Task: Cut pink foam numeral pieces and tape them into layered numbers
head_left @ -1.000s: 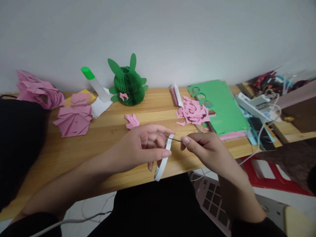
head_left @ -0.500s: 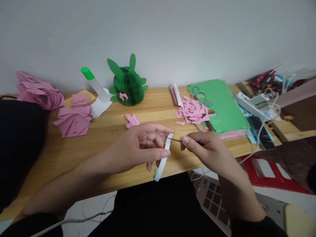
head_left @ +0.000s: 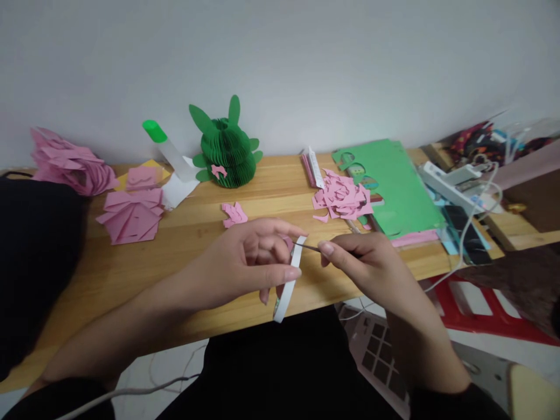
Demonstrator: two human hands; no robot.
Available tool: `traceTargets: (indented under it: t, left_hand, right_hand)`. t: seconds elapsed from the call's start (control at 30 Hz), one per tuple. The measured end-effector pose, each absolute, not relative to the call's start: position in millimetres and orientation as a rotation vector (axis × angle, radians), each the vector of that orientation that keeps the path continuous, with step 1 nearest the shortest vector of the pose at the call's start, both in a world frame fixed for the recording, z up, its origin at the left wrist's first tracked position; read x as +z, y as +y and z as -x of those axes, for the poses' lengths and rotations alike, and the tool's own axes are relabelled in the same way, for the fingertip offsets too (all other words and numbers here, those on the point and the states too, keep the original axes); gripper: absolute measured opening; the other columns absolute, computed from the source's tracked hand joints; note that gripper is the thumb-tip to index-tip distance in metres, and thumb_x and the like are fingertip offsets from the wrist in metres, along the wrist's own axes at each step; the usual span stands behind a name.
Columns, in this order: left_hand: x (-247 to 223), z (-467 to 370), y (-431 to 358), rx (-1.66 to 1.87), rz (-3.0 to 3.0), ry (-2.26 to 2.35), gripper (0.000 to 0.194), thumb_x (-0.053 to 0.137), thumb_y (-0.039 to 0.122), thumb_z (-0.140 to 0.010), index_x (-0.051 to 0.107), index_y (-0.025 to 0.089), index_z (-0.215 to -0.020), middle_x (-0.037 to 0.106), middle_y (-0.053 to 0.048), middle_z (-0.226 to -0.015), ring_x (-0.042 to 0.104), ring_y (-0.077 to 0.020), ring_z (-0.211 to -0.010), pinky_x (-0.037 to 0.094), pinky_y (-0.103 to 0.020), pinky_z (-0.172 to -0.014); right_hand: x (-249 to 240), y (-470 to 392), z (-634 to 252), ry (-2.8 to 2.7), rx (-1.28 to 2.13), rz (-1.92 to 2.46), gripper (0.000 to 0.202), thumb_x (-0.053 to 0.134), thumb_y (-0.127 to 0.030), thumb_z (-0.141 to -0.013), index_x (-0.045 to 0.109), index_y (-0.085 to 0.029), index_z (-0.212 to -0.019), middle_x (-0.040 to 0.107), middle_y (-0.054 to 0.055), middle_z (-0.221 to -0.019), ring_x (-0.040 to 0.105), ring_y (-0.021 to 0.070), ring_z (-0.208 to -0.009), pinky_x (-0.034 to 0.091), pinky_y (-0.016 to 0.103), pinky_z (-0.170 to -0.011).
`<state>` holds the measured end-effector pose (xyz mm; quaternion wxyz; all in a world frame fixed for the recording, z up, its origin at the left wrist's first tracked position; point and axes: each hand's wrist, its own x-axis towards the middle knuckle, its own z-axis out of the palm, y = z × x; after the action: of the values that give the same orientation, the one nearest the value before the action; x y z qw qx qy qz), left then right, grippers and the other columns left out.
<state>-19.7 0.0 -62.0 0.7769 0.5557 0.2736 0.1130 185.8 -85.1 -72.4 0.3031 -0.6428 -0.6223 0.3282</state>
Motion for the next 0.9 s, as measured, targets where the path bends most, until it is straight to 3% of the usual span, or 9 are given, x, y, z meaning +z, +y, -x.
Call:
traceTargets:
  t: [0.33,0.7,0.9]
  left_hand:
    - [-65.2,20.1,-1.6,0.290,-1.167,0.556,0.032,0.070,0.014,-0.078,0.061,0.018,-0.109,0.060,0.008,-0.064,0.056,-0.0056,-0.051,0.049,-0.015,-0.048]
    - [-69.7,31.7,-6.0,0.295,-1.218,0.588,0.042,0.075,0.020,-0.079,0.061,0.021,-0.118,0.061,0.006,-0.068,0.056,-0.0066,-0.055,0.049,-0.015,-0.049]
    - [-82.6,79.5,-11.6,0.426,-1.719,0.989,0.050,0.073,0.025,-0.081,0.056,0.028,-0.128,0.061,0.005,-0.073,0.061,-0.0100,-0.060,0.051,-0.019,-0.059]
  right_hand:
    - [-75.8,-84.2,-186.9,-1.682,0.820,1.719,0.060,0.052,-0.061,-0.092,0.066,-0.015,-0.056,0.050,-0.001,-0.048,0.040,0.0098,-0.046,0.028,0.026,-0.046]
    - [-82.3,-92.2,-196.4,-1.715,0.821,1.709,0.059,0.050,-0.059,-0.094,0.069,-0.014,-0.062,0.051,-0.001,-0.051,0.039,0.0093,-0.047,0.027,0.027,-0.048]
    - [-90.5,-93.1,-198.7,-1.786,0.653,1.716,0.057,0.050,-0.058,-0.095,0.070,-0.015,-0.064,0.058,0.001,-0.052,0.045,0.0108,-0.047,0.031,0.026,-0.049]
